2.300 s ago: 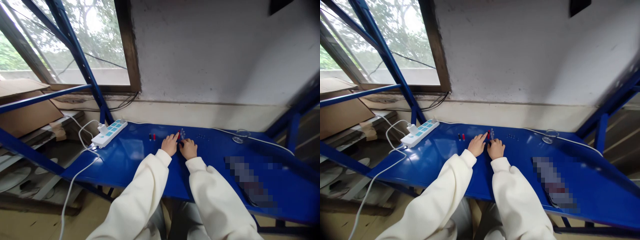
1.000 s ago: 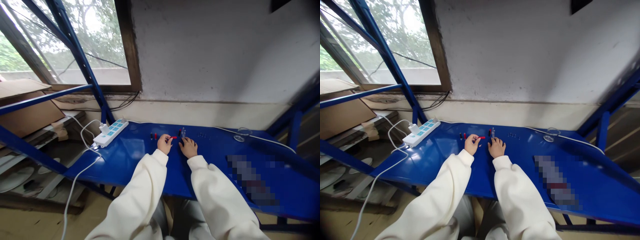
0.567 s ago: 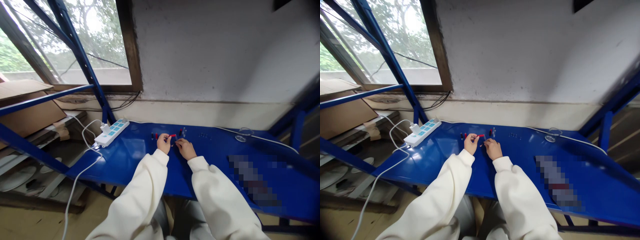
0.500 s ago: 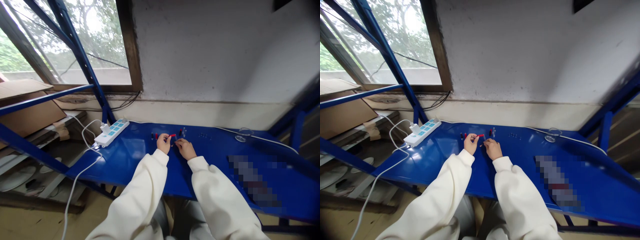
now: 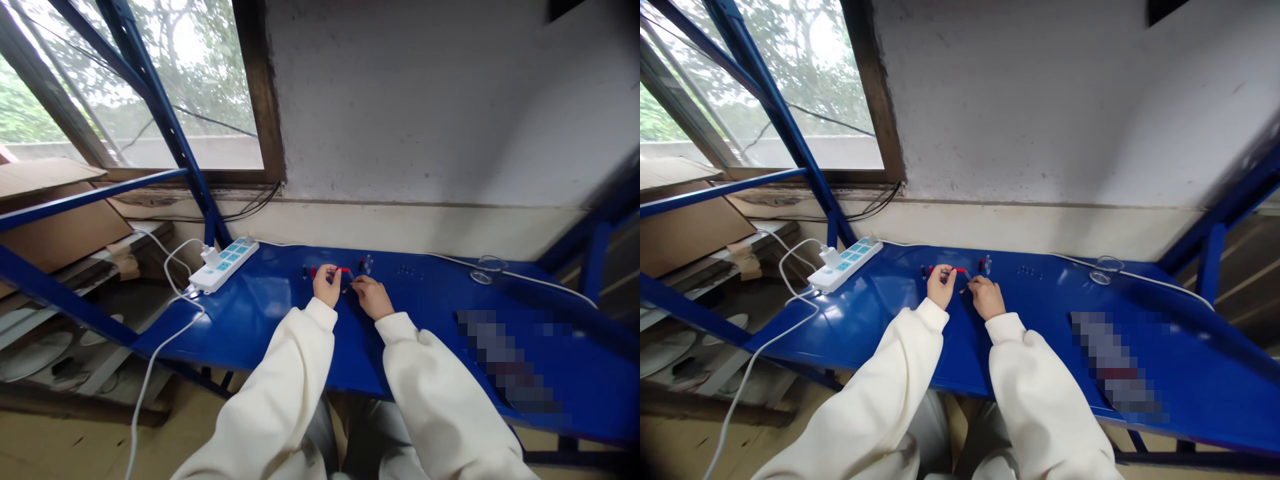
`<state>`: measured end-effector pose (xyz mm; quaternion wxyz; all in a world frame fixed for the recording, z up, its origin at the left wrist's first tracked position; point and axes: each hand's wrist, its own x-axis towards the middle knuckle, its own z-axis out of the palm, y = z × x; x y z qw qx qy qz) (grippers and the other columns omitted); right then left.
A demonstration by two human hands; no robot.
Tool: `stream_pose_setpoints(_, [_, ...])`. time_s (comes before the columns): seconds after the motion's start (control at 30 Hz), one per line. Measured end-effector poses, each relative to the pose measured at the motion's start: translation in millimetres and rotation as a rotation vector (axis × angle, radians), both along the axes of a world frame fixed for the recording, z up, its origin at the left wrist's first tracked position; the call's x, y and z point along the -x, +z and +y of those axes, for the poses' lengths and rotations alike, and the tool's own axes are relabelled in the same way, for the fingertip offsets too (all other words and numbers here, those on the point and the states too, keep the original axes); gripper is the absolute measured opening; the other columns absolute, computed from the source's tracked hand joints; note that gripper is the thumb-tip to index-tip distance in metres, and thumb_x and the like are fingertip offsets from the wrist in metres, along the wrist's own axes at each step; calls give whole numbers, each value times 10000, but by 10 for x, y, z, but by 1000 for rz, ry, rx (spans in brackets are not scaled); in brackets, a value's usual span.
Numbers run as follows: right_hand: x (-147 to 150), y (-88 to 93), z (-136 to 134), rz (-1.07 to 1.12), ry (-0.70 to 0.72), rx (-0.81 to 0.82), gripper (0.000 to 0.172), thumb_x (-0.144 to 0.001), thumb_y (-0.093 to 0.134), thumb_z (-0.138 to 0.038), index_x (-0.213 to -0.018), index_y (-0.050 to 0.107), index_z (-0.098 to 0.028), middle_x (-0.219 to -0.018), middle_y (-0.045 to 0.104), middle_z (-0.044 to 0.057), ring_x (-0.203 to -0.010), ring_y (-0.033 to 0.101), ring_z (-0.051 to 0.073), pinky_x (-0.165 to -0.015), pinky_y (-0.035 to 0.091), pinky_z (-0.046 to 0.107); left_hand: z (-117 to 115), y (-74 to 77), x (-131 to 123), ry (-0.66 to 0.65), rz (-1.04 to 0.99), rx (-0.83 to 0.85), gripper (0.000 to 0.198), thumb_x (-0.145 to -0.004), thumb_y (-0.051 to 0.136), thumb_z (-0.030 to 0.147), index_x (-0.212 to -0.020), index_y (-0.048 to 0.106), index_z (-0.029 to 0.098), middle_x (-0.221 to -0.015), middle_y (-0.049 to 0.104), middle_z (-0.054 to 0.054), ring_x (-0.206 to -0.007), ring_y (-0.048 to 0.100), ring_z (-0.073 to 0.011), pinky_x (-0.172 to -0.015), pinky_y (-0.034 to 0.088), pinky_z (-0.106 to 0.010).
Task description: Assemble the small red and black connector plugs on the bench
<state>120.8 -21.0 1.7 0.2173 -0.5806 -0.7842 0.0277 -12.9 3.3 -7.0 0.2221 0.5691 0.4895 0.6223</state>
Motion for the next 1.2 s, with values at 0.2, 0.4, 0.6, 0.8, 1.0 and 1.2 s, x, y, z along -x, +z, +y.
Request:
stream_pose_setpoints(0.2, [-7, 7, 7, -8, 44, -39, 322, -836, 353, -127, -990, 628, -194, -1057, 568, 66, -938, 529, 141, -755, 393, 249, -21, 62, -14, -50, -89, 25, 210, -732, 533, 350, -807, 541, 154, -760, 571, -27, -576, 480, -69, -517, 377, -189])
stream_pose_setpoints(0.4, [-8, -7, 26, -5, 90, -62, 343, -838, 336, -112, -1016, 618, -192, -1080, 553, 67, -915, 549, 122, -782, 408, 234, -5, 76, -1, -42, -159, 32, 228, -731, 534, 359, -817, 553, 148, -750, 573, -29, -574, 483, -70, -543, 401, -196])
stream_pose_setpoints(0.6, [2, -27, 30, 13, 116, -111, 344, -848, 329, -137, -1039, 607, -207, -1096, 542, 65, -926, 548, 127, -787, 417, 240, 18, 81, 4, -51, -216, 24, 236, -715, 556, 350, -823, 558, 141, -743, 578, -31, -605, 511, -77, -592, 429, -210])
stream_pose_setpoints(0.8, [15, -31, 27, 71, 140, -129, 353, -859, 308, -160, -1056, 597, -203, -1125, 525, 63, -949, 534, 130, -815, 417, 245, 31, 70, -6, -117, -256, 72, 229, -678, 597, 330, -799, 567, 138, -731, 591, -29, -597, 523, -75, -586, 440, -209])
stream_pose_setpoints(1.0, [40, -48, 24, 182, 150, -135, 374, -856, 280, -156, -1085, 571, -205, -1167, 485, 64, -1018, 500, 138, -858, 415, 271, 52, -9, -30, -179, -234, 117, 243, -655, 615, 337, -778, 583, 129, -736, 606, -39, -585, 520, -76, -571, 442, -214])
stream_pose_setpoints(1.2, [61, -36, 1, 254, 184, -155, 348, -857, 286, -179, -1037, 584, -185, -1167, 467, 77, -1026, 493, 140, -882, 406, 270, 96, -75, -19, -209, -218, 124, 234, -651, 614, 342, -736, 583, 126, -691, 595, -25, -594, 530, -82, -592, 437, -218])
